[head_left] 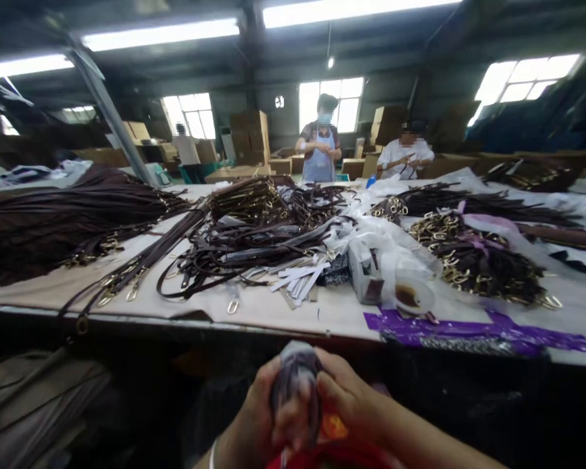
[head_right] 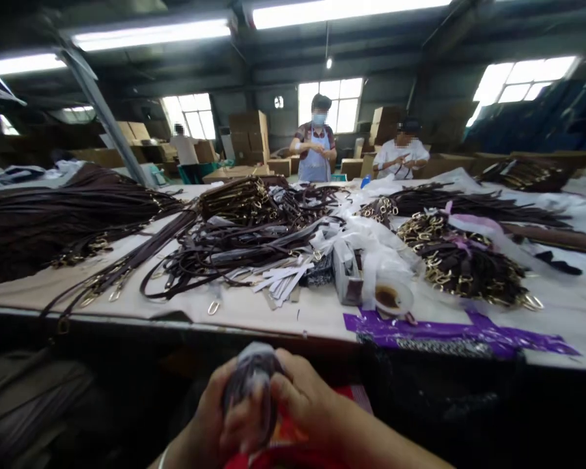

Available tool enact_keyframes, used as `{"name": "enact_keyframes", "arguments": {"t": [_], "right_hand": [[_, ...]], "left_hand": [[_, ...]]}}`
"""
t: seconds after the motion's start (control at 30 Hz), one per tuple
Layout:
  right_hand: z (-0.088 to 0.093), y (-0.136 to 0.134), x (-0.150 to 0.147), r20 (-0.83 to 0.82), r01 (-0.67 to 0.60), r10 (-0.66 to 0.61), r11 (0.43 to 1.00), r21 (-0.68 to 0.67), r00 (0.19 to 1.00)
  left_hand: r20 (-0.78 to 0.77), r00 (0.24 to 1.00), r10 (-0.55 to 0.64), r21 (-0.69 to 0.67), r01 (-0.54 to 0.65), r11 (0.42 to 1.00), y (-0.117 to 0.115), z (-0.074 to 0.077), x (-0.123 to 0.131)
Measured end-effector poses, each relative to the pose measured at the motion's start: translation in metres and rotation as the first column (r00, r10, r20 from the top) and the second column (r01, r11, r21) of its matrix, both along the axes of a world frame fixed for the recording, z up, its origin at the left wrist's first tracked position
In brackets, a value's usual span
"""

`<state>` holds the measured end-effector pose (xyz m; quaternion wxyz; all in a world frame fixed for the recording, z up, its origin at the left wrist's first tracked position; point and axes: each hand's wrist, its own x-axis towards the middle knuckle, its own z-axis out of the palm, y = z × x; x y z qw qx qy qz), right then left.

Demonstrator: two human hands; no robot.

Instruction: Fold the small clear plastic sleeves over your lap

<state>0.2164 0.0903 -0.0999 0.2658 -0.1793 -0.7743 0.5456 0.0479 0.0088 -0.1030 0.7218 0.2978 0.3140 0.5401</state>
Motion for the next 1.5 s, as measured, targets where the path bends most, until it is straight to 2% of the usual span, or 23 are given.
{"name": "enact_keyframes", "arguments": {"t": [0.1,0.17,0.3,0.4,0.47,0.53,0.57,0.63,0.7,0.73,0.8,0.87,0.9,0.93,0.97,1.03,1.1,1.17,1.23,1.3,1.4,1.47,1.5], "right_hand": [[0.002,0.0,-0.012,0.015,0.093,-0.092,0.989,-0.113,0.996],[0.001,0.004,-0.016,0.045,0.122,-0.116,0.981,-0.15,0.992],[-0.004,0.006,-0.018,0.075,0.211,-0.202,0.968,-0.134,0.977],[-0.012,0.003,-0.015,0.088,0.289,-0.279,0.948,-0.138,0.956],[-0.017,0.002,-0.009,0.122,0.315,-0.306,0.947,-0.064,0.944],[-0.019,0.003,0.001,0.208,0.272,-0.299,0.951,0.149,0.931],[-0.019,0.003,0.007,0.277,0.207,-0.288,0.935,0.286,0.917],[-0.016,0.004,0.018,0.426,0.002,-0.276,0.841,0.541,0.862],[-0.012,0.002,0.025,0.524,-0.217,-0.264,0.695,0.685,0.81],[-0.011,0.0,0.026,0.55,-0.309,-0.243,0.619,0.722,0.799],[-0.009,-0.007,0.025,0.581,-0.437,-0.186,0.492,0.753,0.793],[-0.009,-0.013,0.023,0.612,-0.505,-0.147,0.434,0.746,0.777],[-0.01,-0.015,0.023,0.621,-0.518,-0.137,0.431,0.739,0.771],[-0.012,-0.016,0.023,0.622,-0.514,-0.134,0.444,0.734,0.772],[-0.014,-0.016,0.023,0.617,-0.5,-0.124,0.472,0.726,0.778],[-0.018,-0.013,0.026,0.607,-0.463,-0.078,0.573,0.676,0.791],[-0.021,-0.009,0.029,0.624,-0.449,-0.012,0.684,0.575,0.781],[-0.024,-0.007,0.03,0.659,-0.464,0.04,0.742,0.483,0.751],[-0.023,-0.005,0.029,0.69,-0.49,0.052,0.742,0.457,0.722],[-0.021,-0.005,0.026,0.7,-0.517,0.045,0.708,0.481,0.713],[-0.015,-0.006,0.02,0.697,-0.56,0.038,0.628,0.541,0.716],[-0.012,-0.006,0.016,0.694,-0.575,0.048,0.604,0.552,0.718],[-0.011,-0.005,0.014,0.694,-0.574,0.059,0.614,0.542,0.718]], "left_hand": [[0.273,0.956,0.11,-0.06,-0.097,0.993,0.017,0.013,0.013],[0.382,0.913,0.145,-0.056,-0.134,0.989,0.03,0.016,0.017],[0.458,0.868,0.191,-0.087,-0.17,0.982,0.041,0.013,0.024],[0.45,0.873,0.189,-0.086,-0.168,0.982,0.04,0.003,0.03],[0.405,0.905,0.13,-0.046,-0.122,0.992,0.037,-0.006,0.029],[0.303,0.952,0.029,-0.02,-0.025,0.999,0.032,-0.018,0.021],[0.23,0.973,-0.032,-0.023,0.039,0.999,0.029,-0.023,0.015],[0.051,0.984,-0.169,-0.048,0.172,0.984,0.024,-0.033,0.0],[-0.157,0.934,-0.322,-0.066,0.315,0.947,0.021,-0.036,-0.013],[-0.271,0.874,-0.402,-0.077,0.397,0.915,0.021,-0.035,-0.018],[-0.484,0.702,-0.522,-0.11,0.543,0.832,0.022,-0.029,-0.022],[-0.65,0.526,-0.549,-0.133,0.632,0.763,0.022,-0.02,-0.02],[-0.71,0.468,-0.526,-0.129,0.648,0.751,0.021,-0.016,-0.018],[-0.75,0.442,-0.493,-0.115,0.647,0.754,0.018,-0.014,-0.016],[-0.766,0.446,-0.463,-0.098,0.63,0.77,0.014,-0.013,-0.014],[-0.729,0.529,-0.434,-0.081,0.564,0.822,0.003,-0.015,-0.011],[-0.624,0.663,-0.414,-0.068,0.481,0.874,-0.008,-0.02,-0.009],[-0.519,0.769,-0.374,-0.032,0.419,0.907,-0.016,-0.025,-0.01],[-0.477,0.808,-0.347,0.017,0.403,0.915,-0.017,-0.025,-0.011],[-0.511,0.777,-0.369,0.017,0.438,0.899,-0.014,-0.02,-0.013],[-0.6,0.683,-0.418,-0.049,0.489,0.871,-0.008,-0.008,-0.014],[-0.591,0.683,-0.429,-0.089,0.473,0.876,-0.007,-0.005,-0.013],[-0.569,0.705,-0.424,-0.112,0.444,0.889,-0.008,-0.007,-0.013]]}}
